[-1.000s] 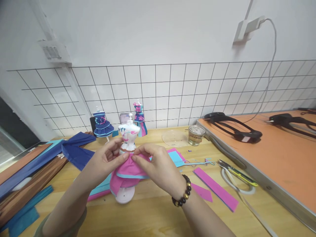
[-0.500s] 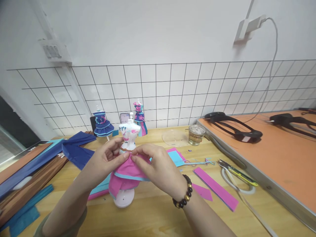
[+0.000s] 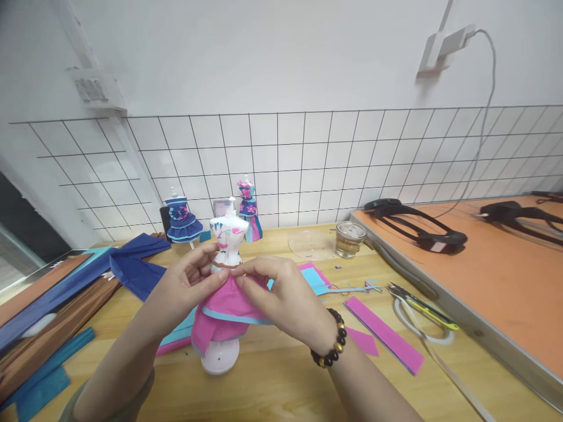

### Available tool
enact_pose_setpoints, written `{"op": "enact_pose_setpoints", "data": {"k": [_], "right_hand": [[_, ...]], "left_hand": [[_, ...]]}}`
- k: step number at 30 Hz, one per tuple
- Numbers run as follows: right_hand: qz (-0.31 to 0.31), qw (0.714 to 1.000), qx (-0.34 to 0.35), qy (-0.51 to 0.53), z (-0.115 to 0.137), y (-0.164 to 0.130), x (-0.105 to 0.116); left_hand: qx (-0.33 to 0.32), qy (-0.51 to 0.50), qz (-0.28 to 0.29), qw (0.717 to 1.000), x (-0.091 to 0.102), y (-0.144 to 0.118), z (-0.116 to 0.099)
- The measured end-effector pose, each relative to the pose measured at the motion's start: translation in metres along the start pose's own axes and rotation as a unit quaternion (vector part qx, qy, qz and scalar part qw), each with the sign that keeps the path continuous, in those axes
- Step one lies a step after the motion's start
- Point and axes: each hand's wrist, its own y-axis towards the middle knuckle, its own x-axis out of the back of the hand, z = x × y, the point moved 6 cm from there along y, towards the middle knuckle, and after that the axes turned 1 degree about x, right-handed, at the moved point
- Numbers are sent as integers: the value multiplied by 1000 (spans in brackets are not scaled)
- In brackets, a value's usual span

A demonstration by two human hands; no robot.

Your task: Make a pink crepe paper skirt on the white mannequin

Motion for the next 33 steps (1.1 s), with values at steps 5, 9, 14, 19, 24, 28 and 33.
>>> {"op": "enact_pose_setpoints", "data": {"k": [5, 9, 14, 19, 24, 28, 33], "right_hand": [[-16, 999, -19, -21, -3, -1, 2], [-22, 999, -32, -29, -4, 0, 3], [-25, 999, -32, -32, -4, 0, 4], [-21, 999, -43, -14, -7, 0, 3], [-7, 998, -60, -4, -11, -1, 1], [-1, 998, -67, -9, -13, -1, -1], [-2, 998, -52, -29, -10, -1, 1]], "left_hand": [[-11, -2, 17, 1000, -3, 0, -3], [-15, 1, 22, 1000, -3, 0, -3], [-18, -1, 29, 999, -5, 0, -2], [-15, 10, 31, 999, -2, -2, -1], [-11, -2, 39, 999, -3, -1, -1], [-4, -11, 41, 999, -8, 0, 0], [10, -18, 4, 1000, -3, 3, 0]]}}
